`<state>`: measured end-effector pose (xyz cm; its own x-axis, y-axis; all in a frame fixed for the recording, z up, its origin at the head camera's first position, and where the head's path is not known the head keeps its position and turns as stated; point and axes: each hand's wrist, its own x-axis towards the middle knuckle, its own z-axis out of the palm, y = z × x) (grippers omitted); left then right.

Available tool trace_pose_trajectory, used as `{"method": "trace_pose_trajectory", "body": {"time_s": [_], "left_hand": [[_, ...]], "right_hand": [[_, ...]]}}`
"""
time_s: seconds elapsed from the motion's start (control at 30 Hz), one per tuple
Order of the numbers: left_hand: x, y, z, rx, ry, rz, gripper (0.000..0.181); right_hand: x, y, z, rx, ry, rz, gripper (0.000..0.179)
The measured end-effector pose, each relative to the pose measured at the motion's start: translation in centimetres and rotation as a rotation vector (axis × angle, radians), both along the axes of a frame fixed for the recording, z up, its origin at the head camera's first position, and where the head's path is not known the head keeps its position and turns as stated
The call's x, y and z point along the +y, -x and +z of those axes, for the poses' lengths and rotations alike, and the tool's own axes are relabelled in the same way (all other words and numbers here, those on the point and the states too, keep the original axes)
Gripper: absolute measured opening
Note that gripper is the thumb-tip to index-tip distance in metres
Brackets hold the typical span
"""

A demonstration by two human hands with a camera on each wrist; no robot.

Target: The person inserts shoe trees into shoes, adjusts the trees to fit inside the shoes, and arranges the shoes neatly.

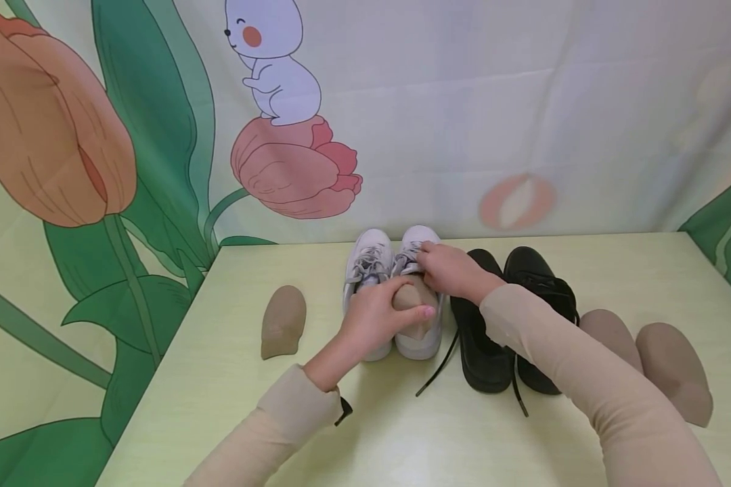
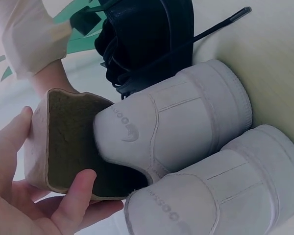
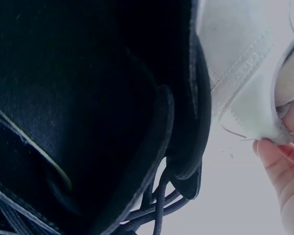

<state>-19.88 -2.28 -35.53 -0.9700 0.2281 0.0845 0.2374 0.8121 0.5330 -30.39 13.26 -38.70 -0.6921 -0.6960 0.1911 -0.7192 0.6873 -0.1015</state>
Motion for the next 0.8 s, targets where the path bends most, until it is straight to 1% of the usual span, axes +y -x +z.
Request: {"method": "trace_pose_trajectory", "body": {"time_s": [0.27, 0.4, 0.5, 0.57, 0.7, 0.8], "left_hand": [[0.2, 0.3, -0.4, 0.006, -0.003, 0.016, 0.062], [-0.1, 0.2, -0.9, -0.027, -0.008, -0.017, 0.069], [-0.3, 0.0, -1.5, -0.031, -0.04, -0.043, 0.078], [-0.3, -0.1, -1.8, -0.012, -0.069, -0.048, 0.08], [-0.1, -0.2, -2.2, 0.052, -0.118, -0.045, 0.075], [0.0, -0.3, -2.3, 0.075, -0.128, -0.037, 0.071]], "right_hand": [[0.6, 0.4, 0.2, -0.16, 0.104, -0.051, 0.01], [0.6, 0.5, 0.2, -0.225, 0.132, -0.09, 0.01], [0.5, 0.5, 0.1, -0.242, 0.128, -0.109, 0.012], [0.4, 0.5, 0.1, -0.24, 0.114, -0.115, 0.013], [0.3, 0.5, 0.3, -0.238, 0.087, -0.121, 0.013], [0.2, 0.5, 0.5, -0.25, 0.079, -0.129, 0.013]]}}
